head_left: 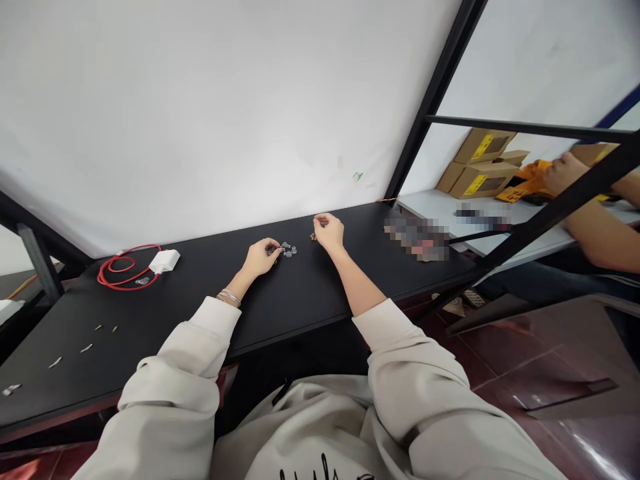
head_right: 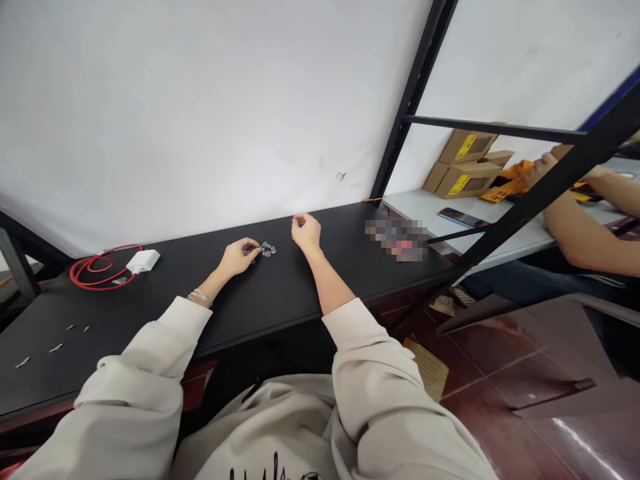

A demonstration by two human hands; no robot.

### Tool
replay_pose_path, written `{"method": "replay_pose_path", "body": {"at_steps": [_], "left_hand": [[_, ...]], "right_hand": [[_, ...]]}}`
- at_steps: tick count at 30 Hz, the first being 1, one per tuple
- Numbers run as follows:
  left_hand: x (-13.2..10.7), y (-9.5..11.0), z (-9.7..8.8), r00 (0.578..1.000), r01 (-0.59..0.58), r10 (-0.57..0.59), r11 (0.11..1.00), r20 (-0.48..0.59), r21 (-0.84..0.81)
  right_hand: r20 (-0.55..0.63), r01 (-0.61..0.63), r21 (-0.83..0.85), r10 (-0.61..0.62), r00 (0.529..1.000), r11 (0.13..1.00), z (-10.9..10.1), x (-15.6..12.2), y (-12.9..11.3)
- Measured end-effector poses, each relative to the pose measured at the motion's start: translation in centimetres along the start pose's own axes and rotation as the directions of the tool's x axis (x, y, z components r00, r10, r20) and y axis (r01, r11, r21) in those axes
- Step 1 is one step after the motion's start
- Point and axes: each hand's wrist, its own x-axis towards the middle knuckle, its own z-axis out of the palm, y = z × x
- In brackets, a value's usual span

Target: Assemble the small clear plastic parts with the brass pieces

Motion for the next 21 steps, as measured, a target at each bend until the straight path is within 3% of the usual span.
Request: {"method": "replay_pose_path", "body": {"at_steps": [2,6,11,15,21], "left_hand": [[-0.1,0.3,-0.1,1.0,0.003,-0.003,1.0,0.005,0.022],[-0.3,0.6,-0.2,1.0,-0.001,0.001,0.999,0.013,0.038],[-0.2,0.5,0.0,1.0,-0.011,0.01,0.999,0.025,0.035],[-0.1,0.4,-0.2,0.998,-0.061,0.064,0.991,-0.019,0.117],[-0.5,0.3,-0.5,0.999,-0.037,0.038,0.974,-0.002,0.221]], "right_hand": [[-0.011,-0.046,-0.144,0.045,0.999,0.989,-0.5,0.4,0.5],[0.101,-0.067,-0.319,0.104,0.989,0.945,-0.1,0.0,0.6],[0.194,-0.007,-0.352,0.081,0.978,0.936,0.6,-0.6,0.5],[0.193,-0.006,-0.372,0.084,0.978,0.928,0.6,-0.7,0.6],[0.21,-0.008,-0.369,0.092,0.973,0.93,0.7,-0.7,0.5]]}}
